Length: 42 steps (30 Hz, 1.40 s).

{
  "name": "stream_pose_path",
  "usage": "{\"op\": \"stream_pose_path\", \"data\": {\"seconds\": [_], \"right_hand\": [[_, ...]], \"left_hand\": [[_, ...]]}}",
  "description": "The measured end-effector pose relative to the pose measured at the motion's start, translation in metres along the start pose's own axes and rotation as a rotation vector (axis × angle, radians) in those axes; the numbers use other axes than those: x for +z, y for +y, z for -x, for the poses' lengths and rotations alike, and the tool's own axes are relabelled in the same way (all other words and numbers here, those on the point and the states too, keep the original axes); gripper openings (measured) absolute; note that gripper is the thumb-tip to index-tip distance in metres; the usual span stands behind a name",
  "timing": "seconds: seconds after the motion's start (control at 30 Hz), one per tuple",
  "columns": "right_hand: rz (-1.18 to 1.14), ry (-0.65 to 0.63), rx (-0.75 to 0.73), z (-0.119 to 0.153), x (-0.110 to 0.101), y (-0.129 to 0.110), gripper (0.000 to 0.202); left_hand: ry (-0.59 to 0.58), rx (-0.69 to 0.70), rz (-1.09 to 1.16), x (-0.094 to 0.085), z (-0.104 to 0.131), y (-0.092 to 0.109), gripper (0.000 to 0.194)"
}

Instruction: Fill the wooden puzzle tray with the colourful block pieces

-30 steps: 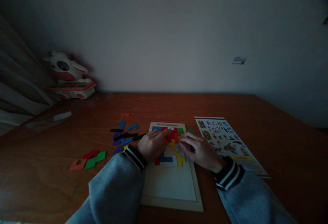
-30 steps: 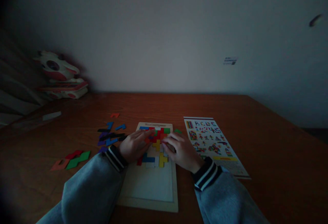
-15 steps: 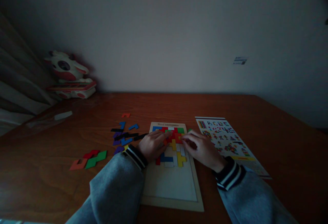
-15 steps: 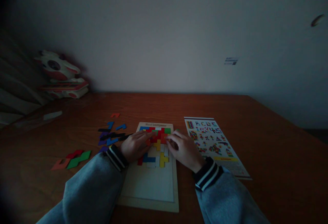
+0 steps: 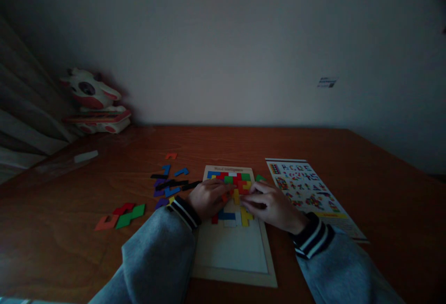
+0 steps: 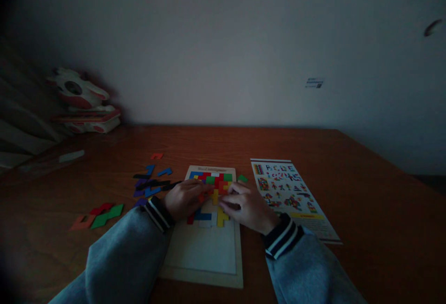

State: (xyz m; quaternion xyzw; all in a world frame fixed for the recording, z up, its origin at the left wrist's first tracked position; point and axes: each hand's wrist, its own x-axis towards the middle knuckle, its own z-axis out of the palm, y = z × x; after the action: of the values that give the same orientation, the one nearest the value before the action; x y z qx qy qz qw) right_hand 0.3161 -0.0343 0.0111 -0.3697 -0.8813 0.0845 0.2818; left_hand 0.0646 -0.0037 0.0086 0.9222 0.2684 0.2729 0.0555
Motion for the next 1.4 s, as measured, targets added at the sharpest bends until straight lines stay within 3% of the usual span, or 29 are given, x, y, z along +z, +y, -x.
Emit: {"op": "stream_pose_path", "data": {"seconds": [0.13,1.4], "right_hand": [[-0.023,0.000,-0.068,-0.0005,-0.0025,-0.0029,0.018],[-0.033,-0.028,-0.073,-0.0001,-0.0017,-0.0026,0.018]], "left_hand": [[-0.008,0.016,0.018,0.0000,0.0006,0.0003,0.031],[-0.031,0.004,0.052,0.0035,0.0011,-0.0022,0.033]]}}
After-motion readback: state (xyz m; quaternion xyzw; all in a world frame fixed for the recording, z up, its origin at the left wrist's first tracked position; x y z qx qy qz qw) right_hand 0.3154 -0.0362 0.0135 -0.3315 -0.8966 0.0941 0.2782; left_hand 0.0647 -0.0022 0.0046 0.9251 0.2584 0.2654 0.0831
